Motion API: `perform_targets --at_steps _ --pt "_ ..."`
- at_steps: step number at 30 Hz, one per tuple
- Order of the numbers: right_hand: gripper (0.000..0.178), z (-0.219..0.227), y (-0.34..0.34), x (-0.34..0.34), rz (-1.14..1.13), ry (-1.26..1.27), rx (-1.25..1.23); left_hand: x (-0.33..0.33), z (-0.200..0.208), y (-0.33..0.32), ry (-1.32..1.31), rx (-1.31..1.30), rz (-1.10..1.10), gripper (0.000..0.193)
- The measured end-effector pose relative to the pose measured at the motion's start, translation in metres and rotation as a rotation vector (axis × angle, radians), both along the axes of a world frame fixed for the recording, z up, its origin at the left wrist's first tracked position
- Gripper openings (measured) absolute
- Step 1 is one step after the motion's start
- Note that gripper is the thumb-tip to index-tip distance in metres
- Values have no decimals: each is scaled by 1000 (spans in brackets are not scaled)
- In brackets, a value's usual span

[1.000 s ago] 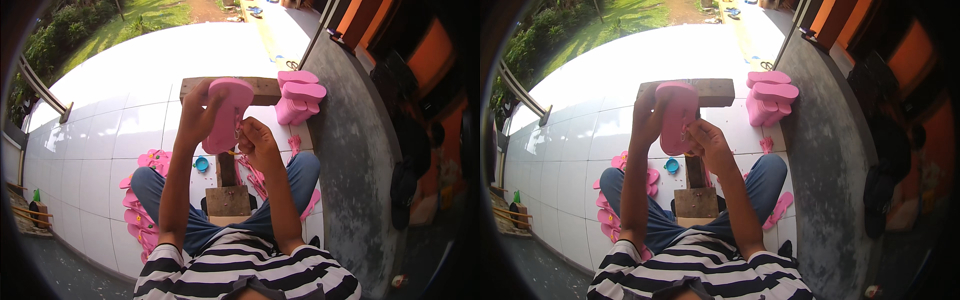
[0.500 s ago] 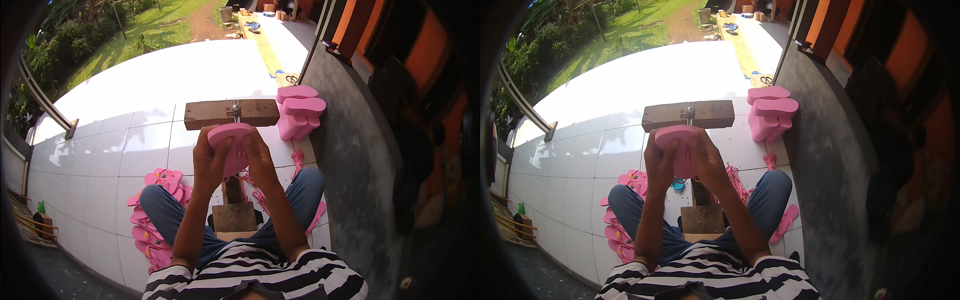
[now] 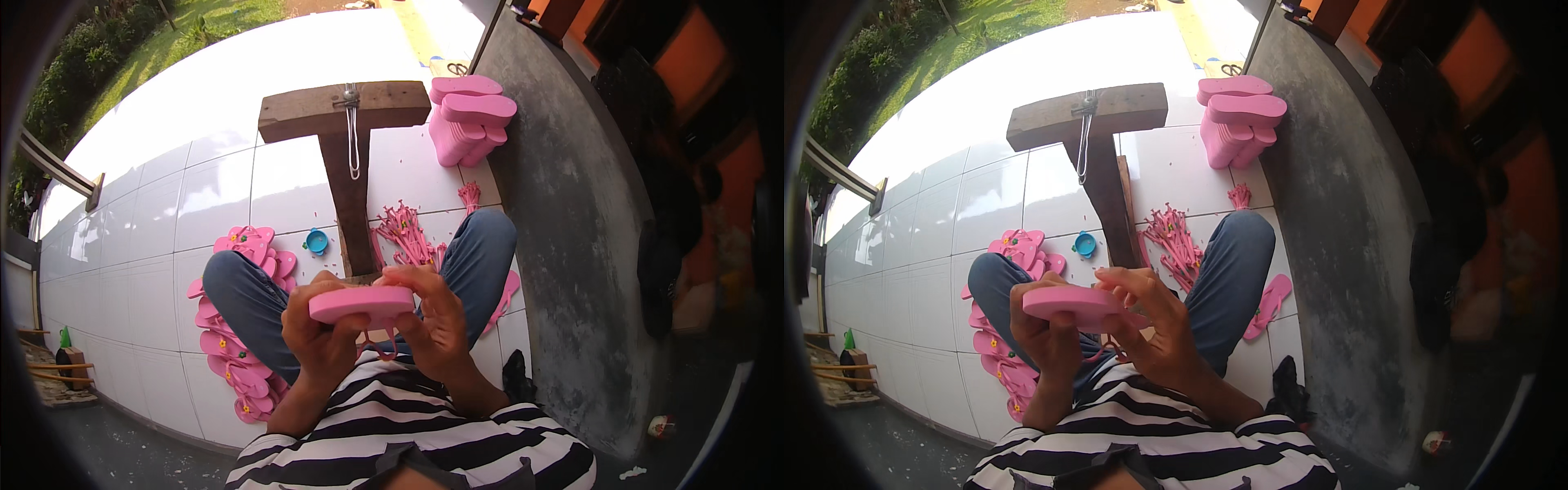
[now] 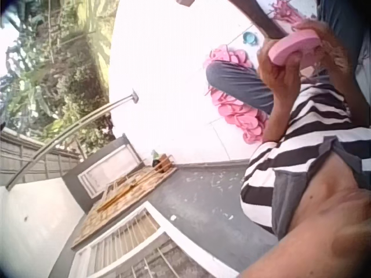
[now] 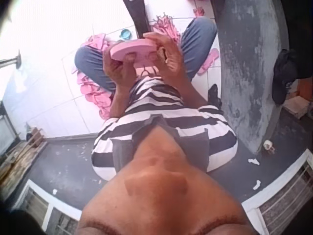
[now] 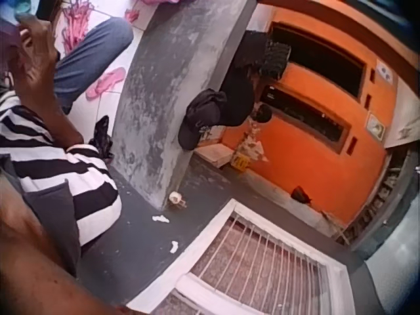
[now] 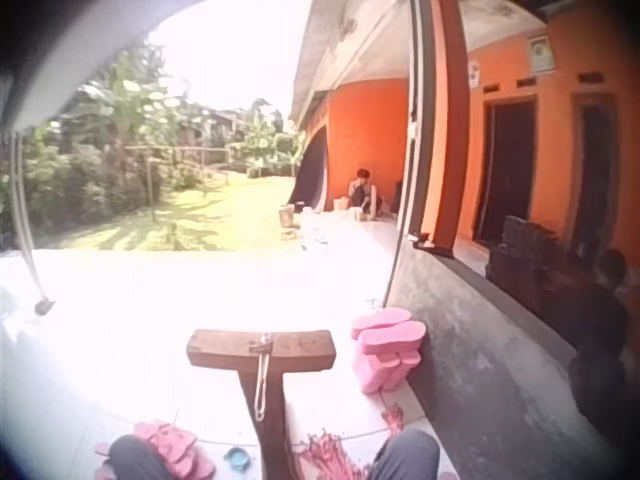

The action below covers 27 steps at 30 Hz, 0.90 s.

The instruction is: The person assembles flip-flops by pulling the straps through the pre-drilled holes in the soles using a wooden jig. The person places a sole onto the jig's metal hook, loops the strap through, and repeats this for multiple pairs.

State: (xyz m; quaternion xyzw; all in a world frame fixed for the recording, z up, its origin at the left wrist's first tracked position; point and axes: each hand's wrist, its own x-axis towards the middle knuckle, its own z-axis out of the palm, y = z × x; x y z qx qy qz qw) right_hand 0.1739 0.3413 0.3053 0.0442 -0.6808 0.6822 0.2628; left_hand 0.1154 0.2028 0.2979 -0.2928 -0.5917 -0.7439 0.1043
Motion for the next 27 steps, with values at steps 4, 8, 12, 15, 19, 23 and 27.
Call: perform_targets --at_steps 4,8,12,15,19,23,27 --pt "54 -10 0 -8 -97 -45 458 -9 9 2 -62 -23 27 30" --pt "53 -14 6 -10 46 -12 419 -26 10 -4 367 -66 -33 28" --pt "56 -26 12 -11 66 90 496 -24 1 -20 493 -139 -47 26" --pt "58 -30 14 -11 111 77 441 -32 -3 -20 577 -141 -103 29" --pt "55 -25 14 -16 92 59 461 -31 -3 -17 519 -183 -61 29" --pt "50 -30 13 -19 63 -88 447 -23 -2 -15 28 -336 27 30" --pt "48 -40 9 -24 -19 -197 646 -35 -13 -14 -487 -292 -32 30"
